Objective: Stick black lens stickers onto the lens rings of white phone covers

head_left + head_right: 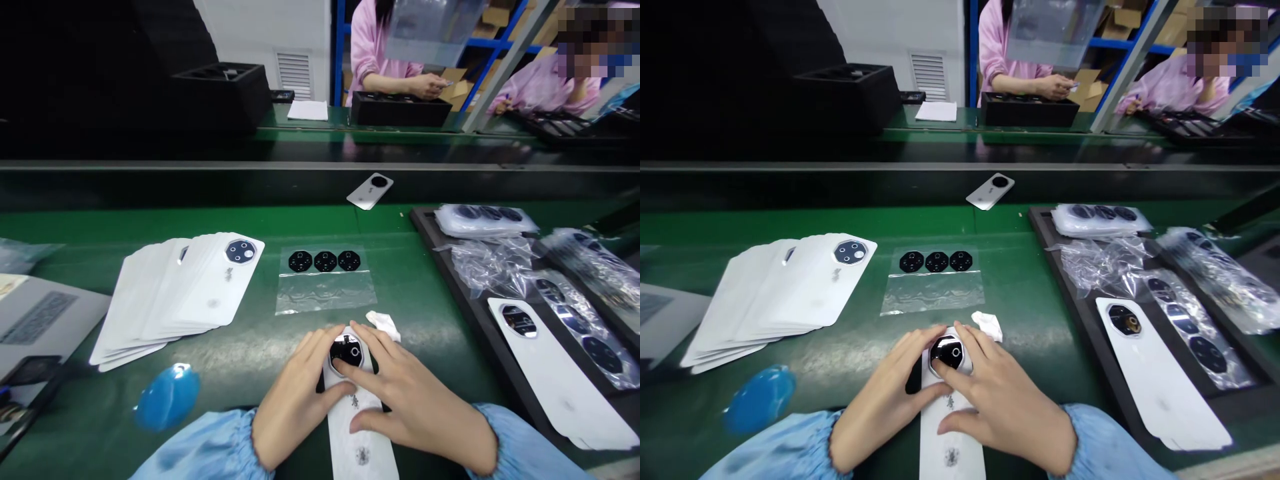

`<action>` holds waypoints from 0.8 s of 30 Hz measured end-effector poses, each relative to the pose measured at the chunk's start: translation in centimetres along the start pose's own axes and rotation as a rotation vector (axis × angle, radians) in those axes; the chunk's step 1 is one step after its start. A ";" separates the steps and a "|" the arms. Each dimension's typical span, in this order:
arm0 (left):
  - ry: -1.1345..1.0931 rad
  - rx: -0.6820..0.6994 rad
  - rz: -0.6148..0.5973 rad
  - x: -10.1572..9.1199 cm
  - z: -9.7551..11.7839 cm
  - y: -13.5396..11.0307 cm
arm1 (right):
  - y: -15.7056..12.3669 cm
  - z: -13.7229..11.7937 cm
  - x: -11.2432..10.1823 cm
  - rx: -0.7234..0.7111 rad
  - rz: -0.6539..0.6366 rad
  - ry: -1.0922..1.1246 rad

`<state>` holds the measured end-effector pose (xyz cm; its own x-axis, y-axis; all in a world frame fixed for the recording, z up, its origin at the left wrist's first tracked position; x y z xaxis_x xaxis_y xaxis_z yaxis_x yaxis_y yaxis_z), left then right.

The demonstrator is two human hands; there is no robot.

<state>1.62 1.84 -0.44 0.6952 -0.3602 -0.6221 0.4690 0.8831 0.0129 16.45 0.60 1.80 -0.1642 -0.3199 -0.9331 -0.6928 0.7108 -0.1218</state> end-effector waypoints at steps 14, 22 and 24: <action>0.080 0.007 -0.004 -0.3 -0.5 -0.2 | 1.5 -0.1 1.2 0.112 0.232 -0.120; -0.049 -0.018 0.003 -0.3 -0.9 0.5 | 1.3 1.0 1.2 0.140 0.292 0.212; -0.068 -0.013 0.026 -0.3 -1.0 0.6 | 1.4 1.0 1.2 0.138 0.288 0.316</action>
<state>1.14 2.75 -1.02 0.7428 -0.3558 -0.5671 0.4429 0.8964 0.0178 15.97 1.83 0.13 -0.5577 -0.2570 -0.7893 -0.4911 0.8687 0.0641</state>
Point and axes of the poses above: each hand's wrist, its own y-axis towards the middle knuckle, its own x-axis out of the palm, z = x × y, the point moved 5 cm from there along y, towards the middle knuckle, and after that the axes turned 3 degrees about -y, right-handed, at the moved point
